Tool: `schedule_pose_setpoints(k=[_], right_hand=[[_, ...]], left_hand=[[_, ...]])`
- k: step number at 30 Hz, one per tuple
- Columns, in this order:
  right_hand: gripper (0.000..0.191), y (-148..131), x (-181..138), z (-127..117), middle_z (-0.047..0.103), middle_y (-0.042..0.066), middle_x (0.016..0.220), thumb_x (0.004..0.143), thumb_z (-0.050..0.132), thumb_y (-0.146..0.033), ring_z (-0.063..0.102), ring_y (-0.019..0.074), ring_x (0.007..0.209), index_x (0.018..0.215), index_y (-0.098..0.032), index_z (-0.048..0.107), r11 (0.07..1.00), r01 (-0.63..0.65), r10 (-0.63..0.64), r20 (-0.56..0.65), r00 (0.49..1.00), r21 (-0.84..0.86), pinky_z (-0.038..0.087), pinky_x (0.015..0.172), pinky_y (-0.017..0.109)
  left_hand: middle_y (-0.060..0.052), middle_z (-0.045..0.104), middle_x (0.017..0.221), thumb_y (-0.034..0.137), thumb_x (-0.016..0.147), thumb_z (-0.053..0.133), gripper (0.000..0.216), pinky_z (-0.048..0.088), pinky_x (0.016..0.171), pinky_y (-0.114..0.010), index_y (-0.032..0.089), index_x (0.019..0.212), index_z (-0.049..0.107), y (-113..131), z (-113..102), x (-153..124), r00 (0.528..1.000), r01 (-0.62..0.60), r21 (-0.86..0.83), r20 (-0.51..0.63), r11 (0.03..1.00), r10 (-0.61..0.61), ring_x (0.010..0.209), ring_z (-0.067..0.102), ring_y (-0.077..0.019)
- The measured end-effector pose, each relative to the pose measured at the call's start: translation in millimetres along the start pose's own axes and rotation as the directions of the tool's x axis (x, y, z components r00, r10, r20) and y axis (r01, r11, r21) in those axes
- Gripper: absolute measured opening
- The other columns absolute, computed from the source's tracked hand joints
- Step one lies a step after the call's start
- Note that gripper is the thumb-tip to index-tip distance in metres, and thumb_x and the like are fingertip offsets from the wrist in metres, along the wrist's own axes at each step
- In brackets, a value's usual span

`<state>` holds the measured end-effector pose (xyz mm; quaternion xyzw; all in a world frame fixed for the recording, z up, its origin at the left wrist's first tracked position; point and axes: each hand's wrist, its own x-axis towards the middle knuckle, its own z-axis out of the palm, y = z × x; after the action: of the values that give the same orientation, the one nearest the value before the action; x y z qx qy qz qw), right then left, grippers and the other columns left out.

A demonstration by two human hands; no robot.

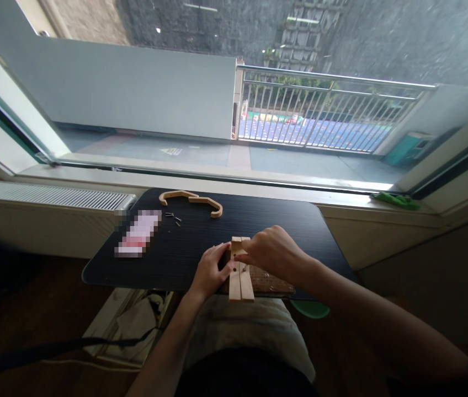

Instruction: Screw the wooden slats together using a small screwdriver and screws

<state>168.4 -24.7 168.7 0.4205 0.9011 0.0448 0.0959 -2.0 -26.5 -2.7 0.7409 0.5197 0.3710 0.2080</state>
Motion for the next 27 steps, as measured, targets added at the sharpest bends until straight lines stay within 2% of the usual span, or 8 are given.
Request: schedule_pose_setpoints(k=[7, 11, 13, 16, 18, 20, 22, 27], right_hand=[[0.053, -5.6, -2.8, 3.8, 0.073, 0.014, 0.070, 0.096, 0.043, -0.053, 0.070, 0.0257, 0.068, 0.080, -0.015, 0.075, 0.997, -0.073, 0.073, -0.003, 0.997, -0.028, 0.036, 0.053, 0.027], [0.056, -12.1, -1.4, 4.4, 0.073, 0.016, 0.072, 0.099, 0.038, -0.050, 0.070, 0.0263, 0.066, 0.075, -0.014, 0.074, 0.989, -0.148, 0.147, -0.007, 0.989, -0.032, 0.037, 0.050, 0.028], [0.053, -15.2, -1.1, 4.9, 0.072, 0.016, 0.072, 0.100, 0.035, -0.047, 0.070, 0.0267, 0.067, 0.079, -0.014, 0.072, 0.988, -0.153, 0.152, -0.021, 0.988, -0.016, 0.037, 0.050, 0.028], [0.039, -17.3, -3.1, 5.8, 0.070, 0.013, 0.076, 0.101, 0.035, -0.040, 0.069, 0.0251, 0.068, 0.095, -0.015, 0.065, 0.989, -0.147, 0.147, -0.053, 0.988, 0.014, 0.038, 0.052, 0.028], [0.029, -15.4, -5.9, 6.3, 0.068, 0.012, 0.084, 0.100, 0.036, -0.032, 0.067, 0.0225, 0.068, 0.100, -0.015, 0.059, 0.993, -0.112, 0.113, -0.062, 0.992, 0.028, 0.038, 0.052, 0.027], [0.022, -10.8, -9.2, 7.0, 0.065, 0.011, 0.093, 0.097, 0.038, -0.027, 0.064, 0.0202, 0.069, 0.100, -0.015, 0.055, 0.998, -0.019, 0.022, -0.050, 0.998, 0.053, 0.036, 0.051, 0.027], [0.019, -4.4, -12.2, 8.3, 0.062, 0.011, 0.097, 0.096, 0.039, -0.024, 0.062, 0.0185, 0.070, 0.102, -0.014, 0.054, 0.991, 0.076, -0.072, -0.035, 0.997, 0.106, 0.034, 0.050, 0.027], [0.020, 10.3, -16.3, 11.2, 0.061, 0.009, 0.099, 0.093, 0.042, -0.014, 0.059, 0.0160, 0.072, 0.109, -0.014, 0.054, 0.960, 0.211, -0.210, -0.026, 0.977, 0.183, 0.033, 0.055, 0.028]], left_hand=[[-0.008, 0.068, 0.122, 0.026, 0.079, 0.060, 0.043, 0.043, 0.107, -0.048, 0.021, 0.122, 0.062, -0.3, 0.8, -0.3, 1.000, 0.002, -0.018, -0.007, 1.000, -0.002, 0.116, 0.061, -0.0264], [-0.009, 0.068, 0.123, 0.029, 0.081, 0.058, 0.043, 0.043, 0.107, -0.049, 0.019, 0.122, 0.062, 0.6, 0.0, -0.1, 1.000, 0.011, -0.009, -0.001, 1.000, -0.011, 0.117, 0.060, -0.0273], [-0.009, 0.068, 0.123, 0.029, 0.081, 0.058, 0.042, 0.043, 0.106, -0.048, 0.019, 0.121, 0.062, 1.3, -0.5, 0.1, 1.000, 0.009, -0.008, -0.001, 1.000, -0.009, 0.117, 0.060, -0.0273], [-0.008, 0.068, 0.122, 0.028, 0.080, 0.057, 0.041, 0.044, 0.106, -0.047, 0.021, 0.120, 0.063, 2.3, -0.9, 0.4, 1.000, -0.004, -0.013, -0.003, 1.000, 0.004, 0.116, 0.061, -0.0267], [-0.007, 0.068, 0.122, 0.028, 0.080, 0.057, 0.041, 0.044, 0.106, -0.047, 0.021, 0.120, 0.063, 2.7, -0.7, 0.6, 1.000, -0.011, -0.014, -0.009, 1.000, 0.011, 0.116, 0.061, -0.0267], [-0.007, 0.068, 0.122, 0.029, 0.080, 0.057, 0.041, 0.044, 0.106, -0.047, 0.021, 0.120, 0.063, 2.9, -0.2, 0.6, 1.000, -0.009, -0.012, -0.018, 1.000, 0.009, 0.115, 0.061, -0.0270], [-0.008, 0.069, 0.121, 0.029, 0.080, 0.056, 0.041, 0.044, 0.106, -0.048, 0.020, 0.119, 0.063, 3.1, 0.0, 0.5, 1.000, -0.006, -0.009, -0.017, 1.000, 0.006, 0.115, 0.061, -0.0272], [-0.008, 0.068, 0.122, 0.031, 0.082, 0.056, 0.040, 0.044, 0.106, -0.047, 0.020, 0.120, 0.062, 3.9, -1.1, 0.4, 1.000, -0.006, -0.010, -0.002, 1.000, 0.006, 0.115, 0.061, -0.0266]])
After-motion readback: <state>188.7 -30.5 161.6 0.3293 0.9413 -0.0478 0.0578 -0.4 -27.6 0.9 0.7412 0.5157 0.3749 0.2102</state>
